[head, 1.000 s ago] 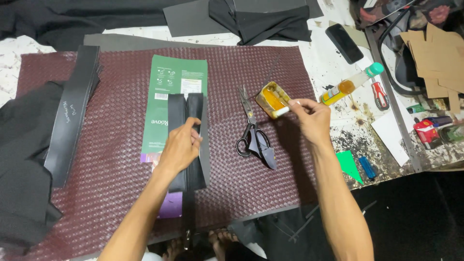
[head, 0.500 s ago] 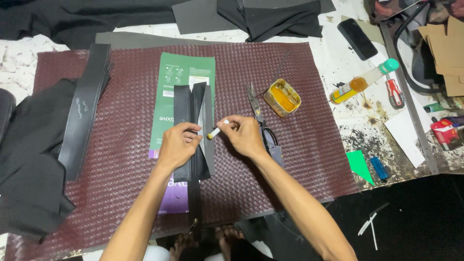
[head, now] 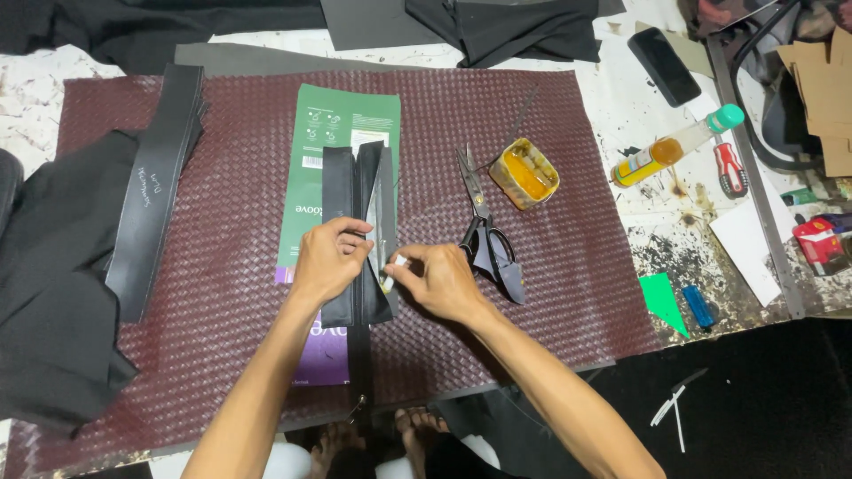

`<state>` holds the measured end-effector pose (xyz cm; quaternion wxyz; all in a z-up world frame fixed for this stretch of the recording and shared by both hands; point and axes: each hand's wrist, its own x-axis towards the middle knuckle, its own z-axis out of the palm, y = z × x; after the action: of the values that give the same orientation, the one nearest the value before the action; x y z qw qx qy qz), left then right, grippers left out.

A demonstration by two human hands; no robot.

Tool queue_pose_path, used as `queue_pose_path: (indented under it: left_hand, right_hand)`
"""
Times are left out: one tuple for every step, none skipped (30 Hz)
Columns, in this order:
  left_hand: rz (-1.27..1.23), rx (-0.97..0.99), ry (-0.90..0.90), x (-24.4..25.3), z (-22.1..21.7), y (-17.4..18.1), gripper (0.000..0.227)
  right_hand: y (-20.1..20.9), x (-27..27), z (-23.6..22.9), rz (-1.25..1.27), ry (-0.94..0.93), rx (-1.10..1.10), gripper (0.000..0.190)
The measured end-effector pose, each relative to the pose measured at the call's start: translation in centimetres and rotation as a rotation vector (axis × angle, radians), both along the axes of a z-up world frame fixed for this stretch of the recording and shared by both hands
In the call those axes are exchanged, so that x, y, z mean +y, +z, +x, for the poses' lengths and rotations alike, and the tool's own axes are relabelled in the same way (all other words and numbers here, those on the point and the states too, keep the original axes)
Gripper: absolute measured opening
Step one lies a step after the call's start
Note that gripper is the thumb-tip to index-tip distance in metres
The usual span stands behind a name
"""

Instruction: Assembling a small leather pouch by gluing edges, folding the material, and trimming excess with scissors

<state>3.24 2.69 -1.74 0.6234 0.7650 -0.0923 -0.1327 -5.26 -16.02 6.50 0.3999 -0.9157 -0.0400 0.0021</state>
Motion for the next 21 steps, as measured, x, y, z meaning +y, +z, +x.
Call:
queue_pose_path:
  left_hand:
    - [-0.001,0.001,0.002,0.0,0.0,0.0,0.025]
    - [-0.004,0.004,-0.003,0.1,-0.1,0.1,0.026]
    - [-0.007,0.005,-0.006,0.1,0.0,0.1,0.026]
    - [-0.009,0.005,-0.004,0.2,0.0,0.2,0.026]
    - [-0.008,0.004,-0.008,0.2,0.0,0.2,0.026]
    - [-0.008,0.002,-0.012,0.2,0.0,0.3,0.026]
    - [-0.008,0.002,-0.012,0.2,0.1,0.1,0.026]
    - [-0.003,0.006,-0.011,0.2,0.1,-0.1,0.027]
    - [0.002,0.011,-0.007,0.2,0.2,-0.3,0.027]
    - [0.001,0.010,-0.004,0.1,0.2,-0.2,0.027]
    - [0.010,0.011,-0.010,0.2,0.2,-0.1,0.028]
    - [0.020,0.013,-0.017,0.1,0.2,0.1,0.029]
    - [0.022,0.011,-0.017,0.2,0.1,0.3,0.029]
    - [0.038,0.027,-0.020,0.2,-0.1,0.5,0.030]
    - [0.052,0.040,-0.023,0.1,-0.1,0.8,0.032]
    - [0.053,0.036,-0.024,0.0,-0.1,0.6,0.032]
    - [0.054,0.034,-0.019,0.0,-0.1,0.5,0.031]
    - [0.054,0.031,-0.014,0.0,0.0,0.3,0.030]
    - [0.057,0.028,-0.011,-0.1,0.0,0.3,0.030]
    - [0.056,0.020,-0.009,-0.1,0.0,0.3,0.030]
    - [0.057,0.013,-0.004,0.0,-0.1,0.2,0.029]
  right_hand:
    - [0.0,0.0,-0.4,-0.001,0.002,0.001,0.014]
    - [-0.1,-0.1,-0.9,0.012,0.008,0.016,0.014]
    - [-0.1,-0.1,-1.2,0.026,0.015,0.028,0.015]
    - [-0.4,-0.1,-1.4,0.024,0.017,0.029,0.015]
    - [-0.6,-0.2,-1.6,0.039,0.008,0.035,0.014]
    - [-0.8,-0.3,-1.8,0.053,-0.001,0.042,0.013]
    - [-1.1,-0.4,-1.8,0.052,0.000,0.041,0.013]
    - [-1.5,-0.6,-1.8,0.124,-0.094,0.052,0.011]
    - [-1.9,-0.8,-1.7,0.195,-0.184,0.063,0.009]
    - [-2.5,-1.3,-0.9,0.194,-0.181,0.062,0.009]
    - [-3.1,-1.8,-0.1,0.238,-0.277,0.029,0.007]
    - [-3.7,-2.3,0.6,0.283,-0.373,-0.005,0.005]
    - [-3.3,-2.2,1.5,0.284,-0.373,-0.007,0.005]
    - [-2.9,-2.2,2.4,0.294,-0.413,-0.070,0.008]
    - [-2.4,-2.2,3.3,0.303,-0.453,-0.136,0.010]
    - [-2.3,-2.3,4.3,0.305,-0.453,-0.140,0.010]
    - [-2.3,-2.4,5.3,0.237,-0.424,-0.215,0.011]
    - [-2.3,-2.5,6.4,0.170,-0.395,-0.290,0.014]
    - [-1.8,-2.4,7.2,0.173,-0.392,-0.293,0.014]
    - [-1.4,-2.3,8.1,0.151,-0.361,-0.326,0.014]
    - [-1.0,-2.1,8.9,0.129,-0.327,-0.358,0.015]
